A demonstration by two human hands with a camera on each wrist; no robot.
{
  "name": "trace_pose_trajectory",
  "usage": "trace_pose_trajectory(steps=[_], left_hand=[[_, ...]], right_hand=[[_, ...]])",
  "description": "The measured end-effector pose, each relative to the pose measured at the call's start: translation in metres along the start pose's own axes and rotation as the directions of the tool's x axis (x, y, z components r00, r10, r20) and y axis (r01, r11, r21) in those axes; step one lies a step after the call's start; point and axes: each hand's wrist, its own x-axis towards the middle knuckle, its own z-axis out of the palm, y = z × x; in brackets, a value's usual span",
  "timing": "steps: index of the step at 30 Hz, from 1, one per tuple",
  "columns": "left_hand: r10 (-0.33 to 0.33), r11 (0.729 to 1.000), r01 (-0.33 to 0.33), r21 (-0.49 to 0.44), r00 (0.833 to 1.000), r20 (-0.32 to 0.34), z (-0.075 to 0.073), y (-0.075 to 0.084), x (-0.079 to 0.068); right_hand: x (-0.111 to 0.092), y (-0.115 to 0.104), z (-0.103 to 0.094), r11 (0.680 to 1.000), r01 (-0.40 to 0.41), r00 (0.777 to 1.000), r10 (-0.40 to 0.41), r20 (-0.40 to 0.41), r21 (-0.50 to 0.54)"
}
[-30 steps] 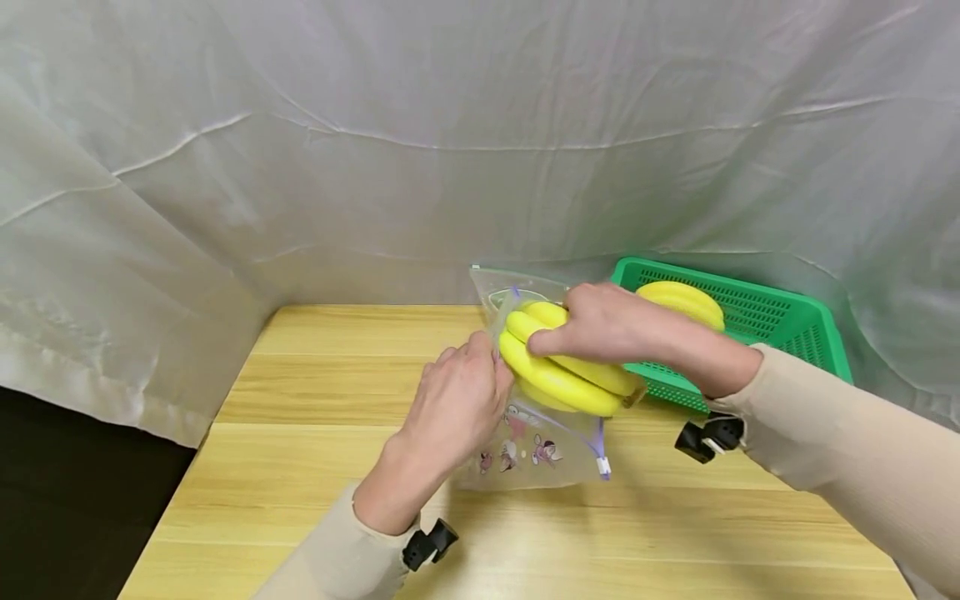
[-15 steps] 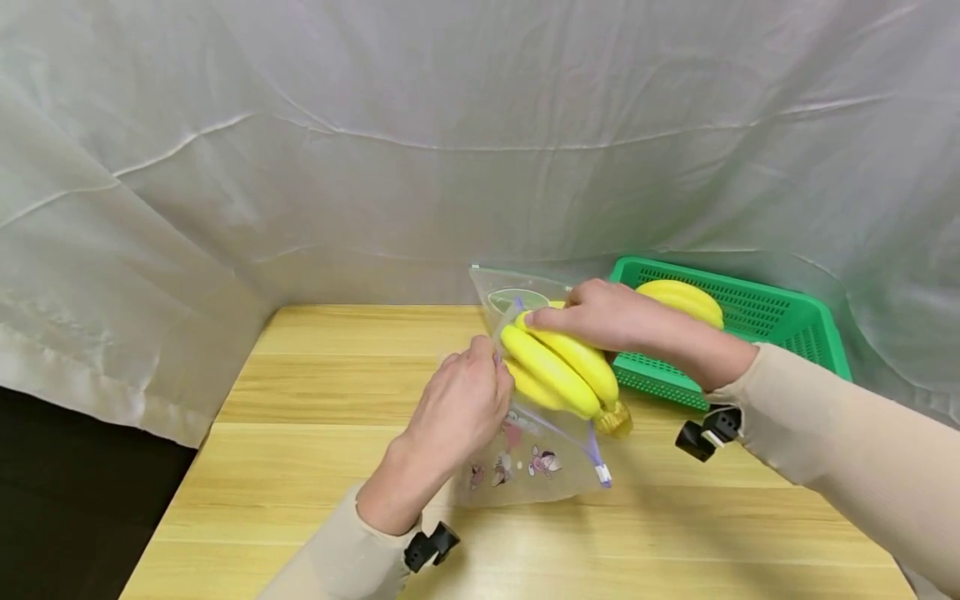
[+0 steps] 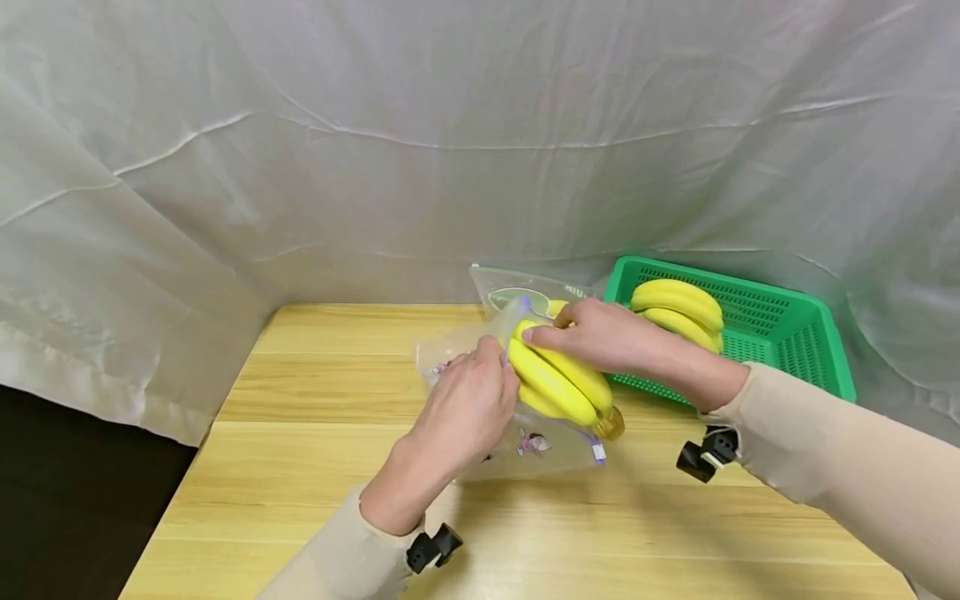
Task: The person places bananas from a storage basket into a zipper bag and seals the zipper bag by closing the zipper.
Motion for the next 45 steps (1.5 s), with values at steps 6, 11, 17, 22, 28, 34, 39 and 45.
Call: trace_pose_trajectory(steps=[6, 11, 17, 22, 28, 34, 39, 45], left_hand=[[-0.025, 0.999, 0.026, -0.024, 1.000, 0.008, -0.004, -0.005, 0.002], [-0.042, 0.995, 0.046, -0.087, 0.998, 0.044, -0.009, -0.005, 0.003], [-0.077, 0.990, 0.083, -0.113, 0.996, 0.054, -0.014, -0.004, 0.003], [-0.089, 0.987, 0.093, -0.128, 0.995, 0.038, -0.018, -0.007, 0.004], [-0.144, 0.965, 0.155, -0.212, 0.987, 0.066, -0.026, -0.012, 0.004], [-0.220, 0.921, 0.242, -0.306, 0.970, 0.107, -0.035, -0.018, 0.003], [-0.210, 0.934, 0.224, -0.277, 0.974, 0.080, -0.037, -0.021, 0.003], [-0.242, 0.925, 0.255, -0.282, 0.967, 0.082, -0.037, -0.024, 0.002]], right_hand=[[-0.005, 0.005, -0.004, 0.985, 0.033, 0.986, -0.060, 0.156, 0.170], [-0.007, 0.006, 0.000, 0.986, 0.134, 0.985, -0.144, 0.094, 0.101], [-0.013, -0.005, 0.024, 0.945, 0.264, 0.957, -0.282, -0.069, -0.195], [-0.011, -0.011, 0.035, 0.836, 0.418, 0.861, -0.489, -0.138, -0.354], [-0.001, -0.015, 0.038, 0.744, 0.534, 0.821, -0.570, 0.036, -0.401], [0.001, -0.013, 0.040, 0.767, 0.546, 0.831, -0.546, 0.105, -0.337], [-0.001, 0.005, 0.039, 0.811, 0.523, 0.826, -0.558, -0.076, -0.261], [-0.006, 0.040, 0.047, 0.961, 0.264, 0.933, -0.277, -0.229, -0.086]])
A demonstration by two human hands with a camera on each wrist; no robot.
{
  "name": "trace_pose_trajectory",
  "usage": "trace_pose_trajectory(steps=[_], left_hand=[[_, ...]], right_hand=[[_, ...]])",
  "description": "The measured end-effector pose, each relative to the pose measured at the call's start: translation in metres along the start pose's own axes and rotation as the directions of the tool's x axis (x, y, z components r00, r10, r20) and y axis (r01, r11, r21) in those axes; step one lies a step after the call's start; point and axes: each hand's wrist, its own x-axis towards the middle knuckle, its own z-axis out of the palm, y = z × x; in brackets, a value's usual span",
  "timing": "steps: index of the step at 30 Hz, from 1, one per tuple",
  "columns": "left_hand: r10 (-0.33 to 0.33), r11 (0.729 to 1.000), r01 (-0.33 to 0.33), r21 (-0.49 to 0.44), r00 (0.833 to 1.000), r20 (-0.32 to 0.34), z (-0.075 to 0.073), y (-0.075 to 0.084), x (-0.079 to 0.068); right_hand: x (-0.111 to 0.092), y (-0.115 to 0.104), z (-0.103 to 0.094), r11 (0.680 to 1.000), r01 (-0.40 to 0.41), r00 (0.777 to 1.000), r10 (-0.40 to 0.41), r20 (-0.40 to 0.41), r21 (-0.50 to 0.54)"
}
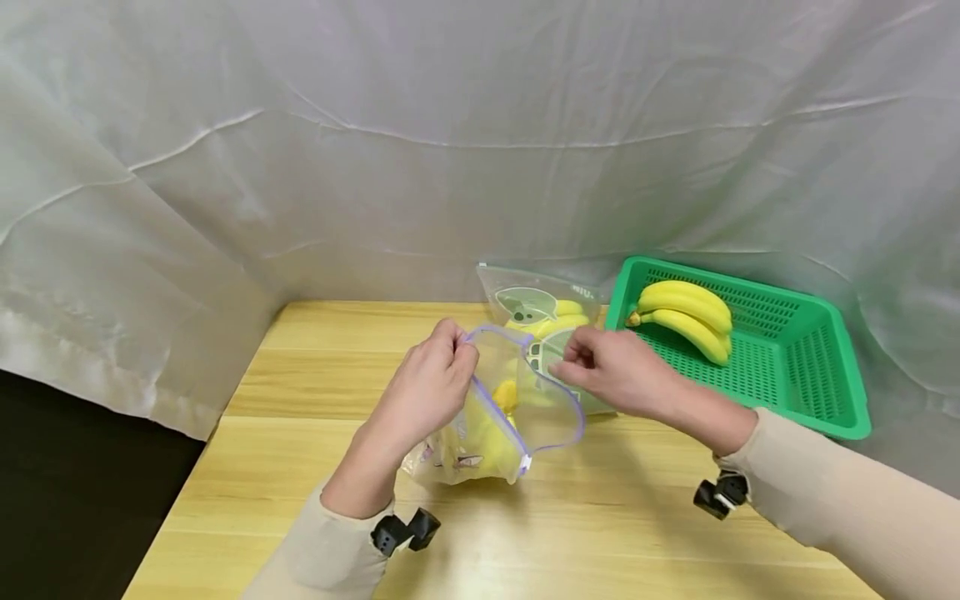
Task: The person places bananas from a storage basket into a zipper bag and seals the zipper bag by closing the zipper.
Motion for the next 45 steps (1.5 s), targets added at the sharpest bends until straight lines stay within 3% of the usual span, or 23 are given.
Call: trace_pose_trajectory(steps=[2, 5, 9, 16, 20, 24, 31, 36, 39, 45], left_hand=[[-0.007, 1.000, 0.007, 0.002, 1.000, 0.000, -0.001, -0.002, 0.000], [-0.018, 1.000, 0.019, 0.023, 1.000, -0.010, -0.005, -0.004, 0.000], [-0.029, 0.992, 0.037, 0.117, 0.997, -0.069, -0.014, -0.006, -0.005], [-0.031, 0.964, 0.078, 0.255, 0.983, -0.183, -0.036, 0.000, -0.019], [-0.076, 0.940, 0.119, 0.320, 0.987, -0.144, -0.038, -0.001, -0.016], [-0.090, 0.896, 0.133, 0.423, 0.989, -0.119, -0.032, -0.012, -0.009], [0.022, 0.869, 0.071, 0.489, 0.983, -0.181, -0.023, -0.015, 0.000], [0.142, 0.808, 0.030, 0.588, 0.959, -0.245, -0.018, -0.014, 0.011], [0.211, 0.771, -0.015, 0.637, 0.949, -0.233, -0.011, -0.011, 0.014], [0.336, 0.717, -0.122, 0.686, 0.923, -0.187, 0.001, -0.011, 0.017]], right_hand=[[-0.006, 0.009, 0.009, 0.997, -0.075, 0.994, 0.073, 0.079, 0.019], [-0.011, 0.015, 0.022, 0.994, -0.100, 0.985, 0.093, 0.145, 0.042], [-0.012, 0.005, 0.021, 0.990, -0.052, 0.996, 0.043, 0.076, 0.127], [-0.002, -0.030, -0.011, 0.986, -0.011, 0.993, 0.030, -0.112, 0.165], [0.012, -0.035, -0.015, 0.993, -0.054, 0.994, 0.063, -0.085, 0.101], [0.023, -0.028, -0.005, 0.996, -0.094, 0.995, 0.094, -0.026, 0.011], [0.023, -0.023, 0.001, 0.990, -0.068, 0.993, 0.055, -0.104, -0.126], [0.021, -0.020, -0.007, 0.968, -0.079, 0.997, 0.076, -0.023, -0.238], [0.024, -0.020, -0.011, 0.959, -0.091, 0.995, 0.098, 0.014, -0.267], [0.037, -0.019, -0.009, 0.965, -0.030, 1.000, 0.029, -0.007, -0.260]])
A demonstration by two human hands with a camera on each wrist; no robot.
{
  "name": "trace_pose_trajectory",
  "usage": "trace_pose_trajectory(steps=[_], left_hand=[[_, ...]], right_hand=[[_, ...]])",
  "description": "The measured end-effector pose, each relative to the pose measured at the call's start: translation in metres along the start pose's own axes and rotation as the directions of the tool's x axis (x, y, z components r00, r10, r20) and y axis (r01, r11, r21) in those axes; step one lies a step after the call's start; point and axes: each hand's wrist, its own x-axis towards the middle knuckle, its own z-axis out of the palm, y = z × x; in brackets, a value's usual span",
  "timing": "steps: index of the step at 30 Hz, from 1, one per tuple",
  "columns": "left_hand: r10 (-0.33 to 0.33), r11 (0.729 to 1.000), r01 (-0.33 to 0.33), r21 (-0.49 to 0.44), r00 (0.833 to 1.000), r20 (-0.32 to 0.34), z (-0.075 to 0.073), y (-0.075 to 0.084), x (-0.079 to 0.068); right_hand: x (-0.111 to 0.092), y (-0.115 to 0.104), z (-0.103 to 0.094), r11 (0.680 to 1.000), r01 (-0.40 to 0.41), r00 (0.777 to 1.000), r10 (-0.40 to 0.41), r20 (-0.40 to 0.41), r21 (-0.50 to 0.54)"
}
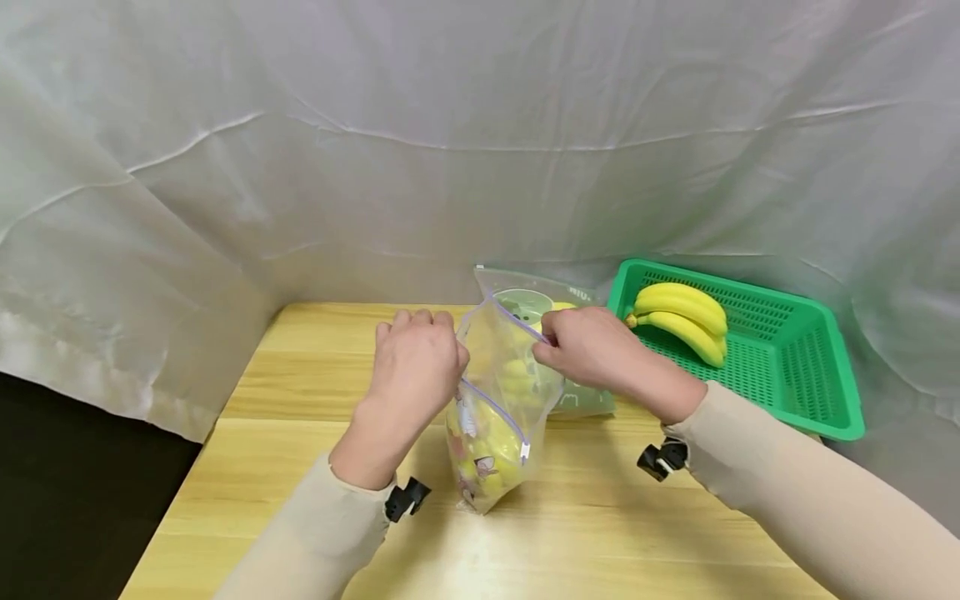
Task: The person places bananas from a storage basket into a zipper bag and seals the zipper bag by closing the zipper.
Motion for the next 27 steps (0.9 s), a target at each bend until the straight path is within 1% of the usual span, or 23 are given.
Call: trace_pose_trajectory(steps=[3, 5, 7, 10, 12, 14, 22, 25, 27], left_hand=[[0.027, 0.999, -0.027, 0.024, 1.000, -0.005, 0.005, -0.003, -0.002], [0.024, 0.999, -0.025, 0.026, 1.000, 0.007, 0.007, -0.007, -0.002], [0.004, 1.000, -0.004, 0.005, 0.999, 0.042, 0.006, -0.010, -0.003], [-0.031, 0.998, 0.035, -0.048, 0.995, 0.090, 0.003, -0.012, -0.003], [-0.051, 0.995, 0.061, -0.085, 0.992, 0.112, 0.000, -0.012, -0.003], [-0.064, 0.990, 0.078, -0.116, 0.991, 0.120, -0.001, -0.012, -0.003], [-0.111, 0.969, 0.139, -0.205, 0.984, 0.141, -0.002, -0.009, -0.005], [-0.122, 0.962, 0.153, -0.228, 0.982, 0.146, -0.002, -0.007, -0.005], [-0.126, 0.957, 0.161, -0.242, 0.980, 0.151, -0.002, -0.007, -0.005]], right_hand=[[0.005, 0.002, 0.007, 1.000, 0.004, 1.000, -0.004, -0.020, -0.022], [0.006, 0.004, 0.009, 0.999, -0.001, 0.999, 0.000, -0.048, -0.034], [0.007, 0.004, 0.011, 1.000, 0.007, 0.997, -0.009, -0.081, -0.027], [0.007, 0.004, 0.012, 0.999, 0.053, 0.990, -0.055, -0.134, -0.011], [0.007, 0.003, 0.014, 0.997, 0.083, 0.983, -0.082, -0.165, 0.002], [0.006, 0.002, 0.015, 0.995, 0.096, 0.979, -0.092, -0.184, 0.013], [-0.004, 0.005, 0.015, 0.987, 0.118, 0.968, -0.090, -0.234, 0.108], [-0.011, 0.013, 0.012, 0.983, 0.115, 0.962, -0.076, -0.262, 0.140], [-0.015, 0.020, 0.009, 0.984, 0.091, 0.961, -0.046, -0.271, 0.156]])
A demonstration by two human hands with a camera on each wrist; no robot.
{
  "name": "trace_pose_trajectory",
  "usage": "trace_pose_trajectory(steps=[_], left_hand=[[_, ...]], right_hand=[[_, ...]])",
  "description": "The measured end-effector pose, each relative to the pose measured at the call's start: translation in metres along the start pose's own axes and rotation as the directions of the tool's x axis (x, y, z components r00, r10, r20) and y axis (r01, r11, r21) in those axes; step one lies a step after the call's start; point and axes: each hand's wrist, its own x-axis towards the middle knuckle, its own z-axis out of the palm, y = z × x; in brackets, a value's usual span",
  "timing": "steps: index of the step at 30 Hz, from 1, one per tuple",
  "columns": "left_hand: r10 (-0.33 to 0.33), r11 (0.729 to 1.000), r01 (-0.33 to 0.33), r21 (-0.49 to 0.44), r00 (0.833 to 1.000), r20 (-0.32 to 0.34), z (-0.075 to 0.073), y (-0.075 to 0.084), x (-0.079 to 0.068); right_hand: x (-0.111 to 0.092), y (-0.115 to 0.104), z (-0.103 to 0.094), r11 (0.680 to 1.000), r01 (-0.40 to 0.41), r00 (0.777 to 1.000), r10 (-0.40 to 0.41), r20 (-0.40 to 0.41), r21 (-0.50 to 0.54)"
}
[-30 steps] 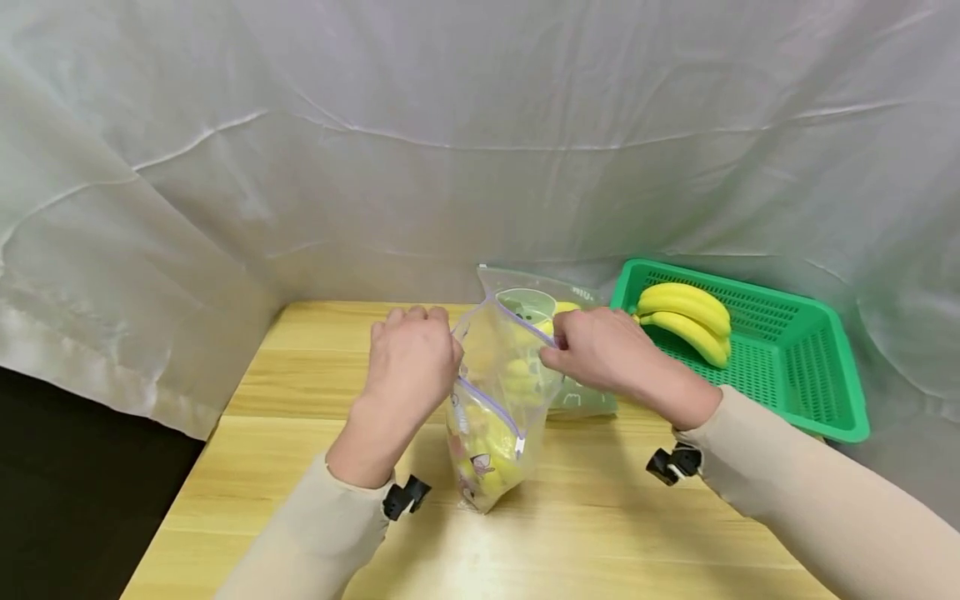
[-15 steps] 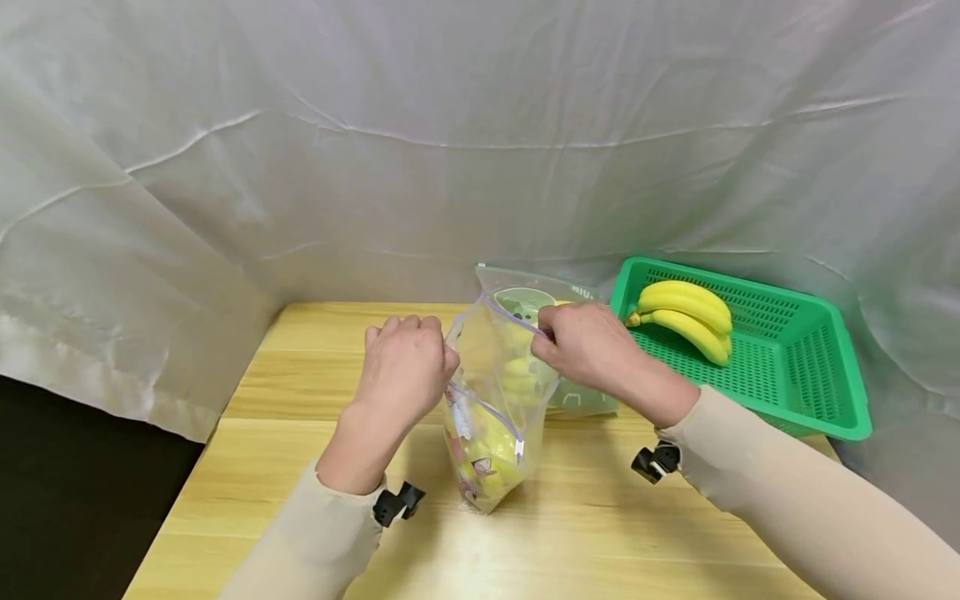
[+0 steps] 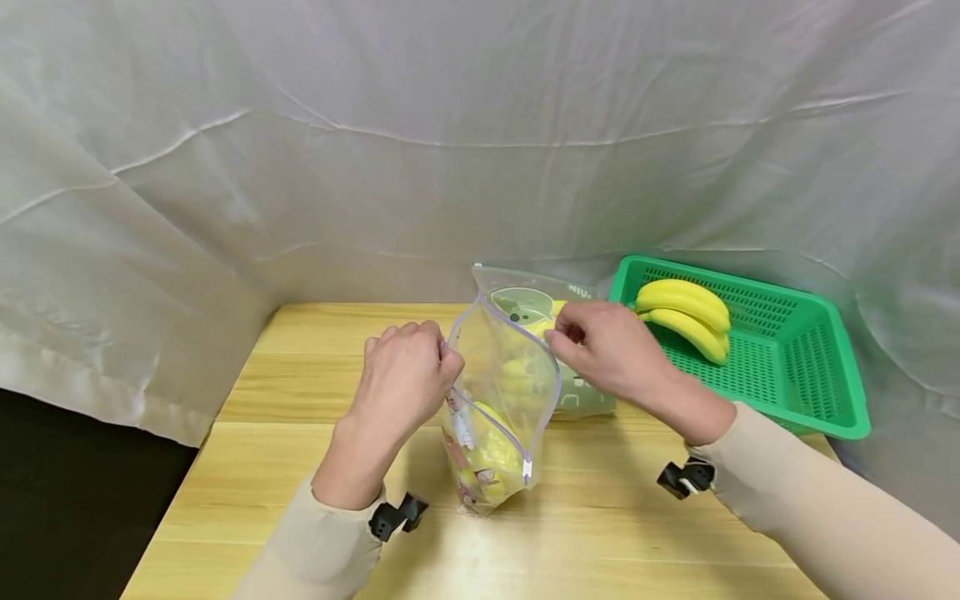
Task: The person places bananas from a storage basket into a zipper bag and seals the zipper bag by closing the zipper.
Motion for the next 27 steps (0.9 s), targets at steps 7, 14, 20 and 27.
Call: trace_pose_trajectory(steps=[7, 14, 20, 27], left_hand=[[-0.027, 0.999, 0.027, -0.018, 1.000, 0.002, -0.001, 0.001, -0.004], [-0.040, 0.999, 0.040, -0.021, 0.999, 0.014, -0.002, 0.001, -0.009], [-0.048, 0.998, 0.049, -0.028, 0.999, 0.015, -0.003, 0.002, -0.010], [-0.051, 0.998, 0.052, -0.026, 0.998, 0.020, -0.002, 0.002, -0.010]], right_hand=[[-0.007, 0.050, -0.025, 0.984, -0.167, 0.986, 0.167, -0.013, -0.061], [-0.005, 0.127, -0.039, 0.938, -0.299, 0.948, 0.313, 0.057, -0.178], [0.000, 0.182, -0.042, 0.908, -0.326, 0.919, 0.370, 0.138, -0.263], [0.000, 0.221, -0.033, 0.880, -0.351, 0.872, 0.432, 0.229, -0.321]])
